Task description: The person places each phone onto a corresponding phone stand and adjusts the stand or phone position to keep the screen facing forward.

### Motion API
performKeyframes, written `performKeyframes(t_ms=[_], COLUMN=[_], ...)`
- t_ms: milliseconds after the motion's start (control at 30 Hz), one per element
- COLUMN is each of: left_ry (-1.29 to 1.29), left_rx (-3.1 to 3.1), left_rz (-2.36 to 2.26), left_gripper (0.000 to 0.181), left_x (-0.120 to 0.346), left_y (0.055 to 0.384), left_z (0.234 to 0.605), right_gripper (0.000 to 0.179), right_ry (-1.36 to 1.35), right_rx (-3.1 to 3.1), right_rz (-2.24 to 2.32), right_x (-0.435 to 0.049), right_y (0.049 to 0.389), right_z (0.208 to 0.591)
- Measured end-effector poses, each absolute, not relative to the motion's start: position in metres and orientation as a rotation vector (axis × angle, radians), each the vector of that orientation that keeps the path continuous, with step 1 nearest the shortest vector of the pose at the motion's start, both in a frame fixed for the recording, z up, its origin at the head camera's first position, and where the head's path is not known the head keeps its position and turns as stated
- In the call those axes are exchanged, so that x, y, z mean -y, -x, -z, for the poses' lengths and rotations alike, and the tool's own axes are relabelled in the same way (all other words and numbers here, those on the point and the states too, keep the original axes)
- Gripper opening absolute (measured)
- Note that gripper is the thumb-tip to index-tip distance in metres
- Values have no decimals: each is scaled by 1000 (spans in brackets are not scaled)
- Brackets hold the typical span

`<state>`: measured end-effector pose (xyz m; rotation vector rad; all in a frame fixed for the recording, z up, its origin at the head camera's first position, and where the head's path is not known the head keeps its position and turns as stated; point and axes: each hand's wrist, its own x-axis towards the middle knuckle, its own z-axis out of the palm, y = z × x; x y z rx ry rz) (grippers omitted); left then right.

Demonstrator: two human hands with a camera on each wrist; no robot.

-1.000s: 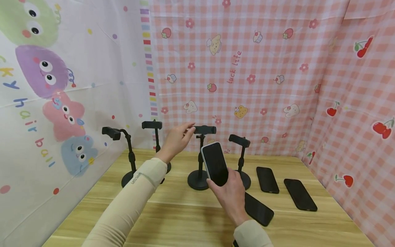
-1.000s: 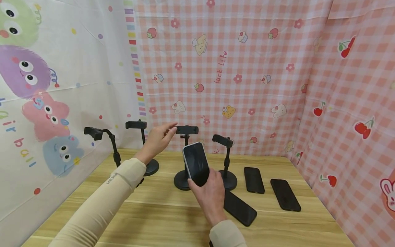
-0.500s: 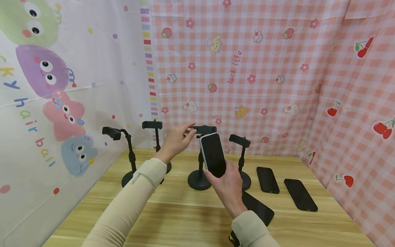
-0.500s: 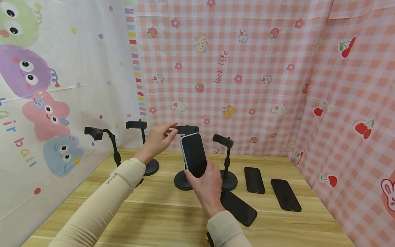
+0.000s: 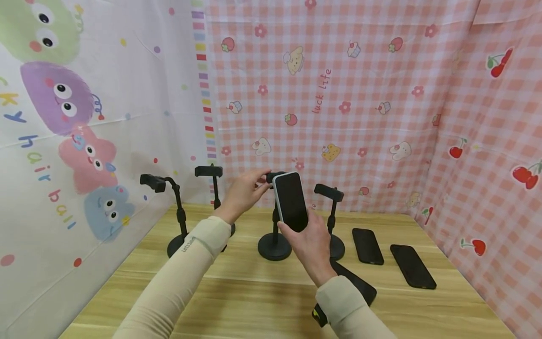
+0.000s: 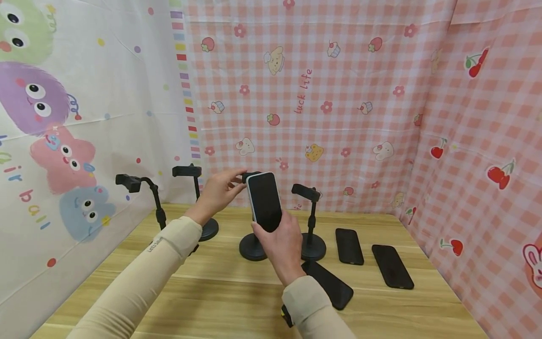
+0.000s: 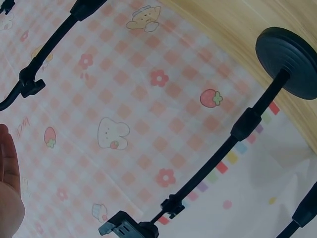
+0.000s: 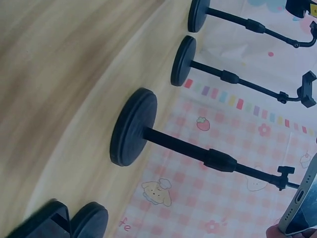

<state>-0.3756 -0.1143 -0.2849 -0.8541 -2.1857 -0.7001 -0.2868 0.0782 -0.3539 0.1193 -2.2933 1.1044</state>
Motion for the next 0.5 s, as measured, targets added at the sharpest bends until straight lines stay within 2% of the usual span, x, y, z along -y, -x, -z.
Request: performKeyframes(t_ms=[500], left_ry=[910], left_rx=[2073], left_rz=[690], left_gripper=[32], left_x=[109], left_y=[374], left_z=[286], right_gripper=[59], right_ry=[-157], right_rx=[2282], right_rz=[-1230], right_x=[-74], right_y=[297], right_z=[328])
